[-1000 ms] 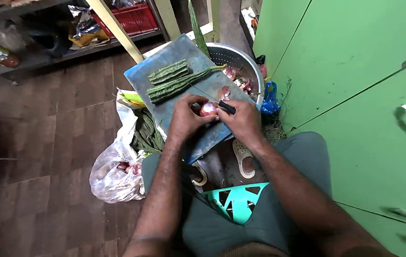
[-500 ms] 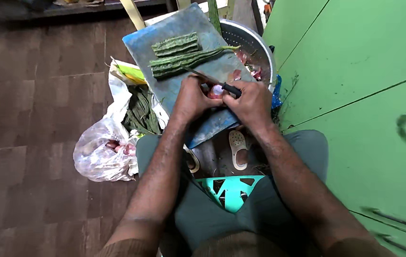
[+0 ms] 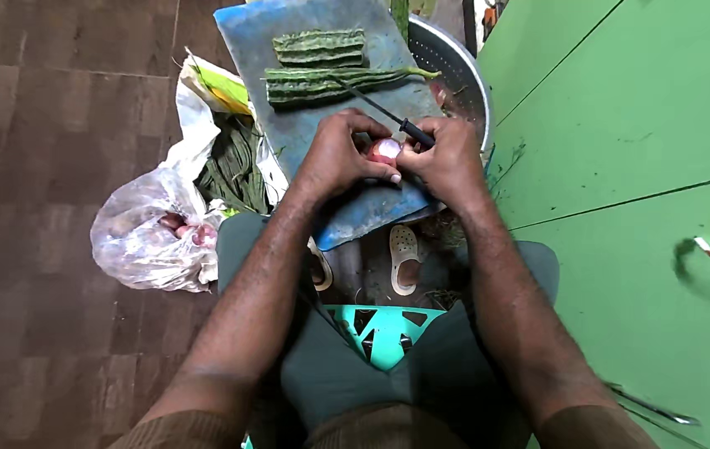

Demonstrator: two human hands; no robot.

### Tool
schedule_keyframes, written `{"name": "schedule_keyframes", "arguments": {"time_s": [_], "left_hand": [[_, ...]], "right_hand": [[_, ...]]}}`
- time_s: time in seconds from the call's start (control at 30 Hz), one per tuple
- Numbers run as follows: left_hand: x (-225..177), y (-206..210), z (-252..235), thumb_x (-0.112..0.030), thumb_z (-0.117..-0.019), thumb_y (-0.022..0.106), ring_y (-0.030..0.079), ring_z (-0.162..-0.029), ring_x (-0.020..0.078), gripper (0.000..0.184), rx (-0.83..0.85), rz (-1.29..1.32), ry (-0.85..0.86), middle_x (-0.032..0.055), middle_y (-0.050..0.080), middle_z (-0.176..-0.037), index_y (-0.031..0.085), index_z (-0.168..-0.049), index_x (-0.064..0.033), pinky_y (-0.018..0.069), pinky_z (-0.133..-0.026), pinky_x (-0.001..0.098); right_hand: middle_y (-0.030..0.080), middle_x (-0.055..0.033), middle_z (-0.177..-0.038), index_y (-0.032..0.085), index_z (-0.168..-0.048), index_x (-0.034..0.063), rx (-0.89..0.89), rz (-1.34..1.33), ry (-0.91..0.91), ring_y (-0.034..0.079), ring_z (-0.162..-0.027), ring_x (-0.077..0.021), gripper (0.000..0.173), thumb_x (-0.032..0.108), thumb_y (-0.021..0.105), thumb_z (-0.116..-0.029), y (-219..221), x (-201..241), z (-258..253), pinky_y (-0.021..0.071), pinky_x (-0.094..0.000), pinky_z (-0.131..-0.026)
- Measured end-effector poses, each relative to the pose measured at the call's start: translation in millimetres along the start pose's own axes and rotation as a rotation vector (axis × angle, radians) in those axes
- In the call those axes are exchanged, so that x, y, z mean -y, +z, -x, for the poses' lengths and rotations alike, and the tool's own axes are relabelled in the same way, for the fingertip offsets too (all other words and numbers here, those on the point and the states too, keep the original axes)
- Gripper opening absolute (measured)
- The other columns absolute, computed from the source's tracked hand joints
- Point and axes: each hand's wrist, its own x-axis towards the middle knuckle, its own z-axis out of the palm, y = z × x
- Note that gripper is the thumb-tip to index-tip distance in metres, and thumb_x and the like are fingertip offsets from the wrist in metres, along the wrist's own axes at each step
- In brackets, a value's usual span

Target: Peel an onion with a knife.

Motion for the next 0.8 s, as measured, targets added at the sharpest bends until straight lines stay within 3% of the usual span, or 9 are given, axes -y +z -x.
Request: {"name": "schedule_keyframes", "arguments": {"time_s": [0.2,0.33,0.37,0.43,0.5,0.53,0.6,0.7,0.8], "left_hand": [[-1.5,-3.0,-2.3,-0.034,-0.0631,0.098,0.069,-0.083,0.0097,0.063,0.057,0.048,0.001,0.0015,0.066,-0.117,0.072,-0.117,-0.0149,0.064,-0.074,0.0292],[-3.2,-6.1,-2.1,-0.037,-0.059,0.1,0.068,-0.092,0.0119,0.077,0.016,-0.014,0.064,0.0021,0.063,-0.122,0.067,-0.127,-0.0181,0.0623,-0.078,0.0309],[-6.3,-8.8,-1.1,-0.041,-0.058,0.099,0.064,-0.095,0.0127,0.08,-0.012,-0.074,0.09,0.0017,0.062,-0.121,0.067,-0.129,-0.02,0.058,-0.08,0.0317],[-14.9,-13.9,2.1,-0.046,-0.0604,0.097,0.058,-0.08,0.012,0.07,-0.098,-0.136,0.122,-0.0001,0.063,-0.1,0.072,-0.119,-0.0184,0.051,-0.069,0.0318],[-26.7,-13.6,8.4,-0.044,-0.0676,0.095,0.059,-0.062,0.0089,0.05,-0.145,-0.139,0.055,-0.0034,0.065,-0.076,0.075,-0.104,-0.0166,0.0539,-0.059,0.0308],[-32.6,-10.2,11.6,-0.044,-0.0697,0.093,0.062,-0.061,0.0096,0.046,-0.137,-0.157,-0.012,-0.003,0.066,-0.073,0.075,-0.102,-0.0165,0.0566,-0.06,0.0333],[-38.3,0.4,13.6,-0.048,-0.0688,0.093,0.068,-0.071,0.0135,0.055,-0.11,-0.22,-0.128,0.0004,0.07,-0.084,0.072,-0.109,-0.0164,0.0618,-0.069,0.0398],[-36.2,17.0,10.1,-0.055,-0.0666,0.092,0.066,-0.092,0.0198,0.067,-0.124,-0.288,-0.151,0.0069,0.065,-0.11,0.072,-0.118,-0.0164,0.06,-0.083,0.0453],[-33.9,27.2,5.1,-0.053,-0.0642,0.093,0.063,-0.109,0.0227,0.069,-0.106,-0.309,-0.113,0.0091,0.06,-0.126,0.072,-0.12,-0.0177,0.0583,-0.092,0.0462]], "right_hand": [[0.066,0.0005,-0.073,0.072,-0.085,0.017,-0.124,-0.013,0.134,0.063,-0.067,-0.0167,0.02,0.037,0.072,-0.0858,-17.4,-24.5,1.7,0.0519,-0.046,-0.061],[0.068,0.0014,-0.078,0.075,-0.092,0.0174,-0.221,-0.081,0.082,0.063,-0.068,-0.0124,0.022,0.037,0.066,-0.0969,-31.4,-36.9,9.2,0.0531,-0.0409,-0.063],[0.07,0.002,-0.08,0.077,-0.095,0.0179,-0.223,-0.116,0.071,0.064,-0.069,-0.0111,0.022,0.038,0.067,-0.0976,-32.5,-34.9,13.4,0.0541,-0.0395,-0.065],[0.071,0.0032,-0.081,0.078,-0.098,0.0191,-0.212,-0.187,0.067,0.063,-0.067,-0.0102,0.022,0.04,0.071,-0.0955,-30.5,-27.8,21.2,0.055,-0.0384,-0.064],[0.07,0.0048,-0.078,0.079,-0.098,0.0217,-0.195,-0.223,0.061,0.061,-0.064,-0.0095,0.02,0.04,0.074,-0.0937,-23.7,-19.9,26.4,0.0536,-0.0383,-0.061],[0.07,0.0051,-0.08,0.079,-0.101,0.023,-0.179,-0.233,0.056,0.062,-0.065,-0.0096,0.021,0.042,0.073,-0.0936,-20.0,-16.7,27.7,0.0546,-0.0397,-0.062],[0.074,0.0053,-0.09,0.078,-0.113,0.0262,-0.142,-0.227,0.043,0.068,-0.077,-0.0098,0.029,0.046,0.074,-0.0926,-12.8,-13.5,26.5,0.0595,-0.0433,-0.072],[0.075,0.0028,-0.111,0.066,-0.139,0.0319,-0.058,-0.197,0.046,0.071,-0.096,-0.0139,0.047,0.048,0.07,-0.0951,-7.3,-11.9,21.2,0.0592,-0.049,-0.087],[0.075,0.0022,-0.115,0.063,-0.141,0.0385,0.002,-0.137,0.026,0.071,-0.101,-0.0172,0.042,0.039,0.065,-0.0997,-7.5,-10.8,16.4,0.0579,-0.0535,-0.089]]}}
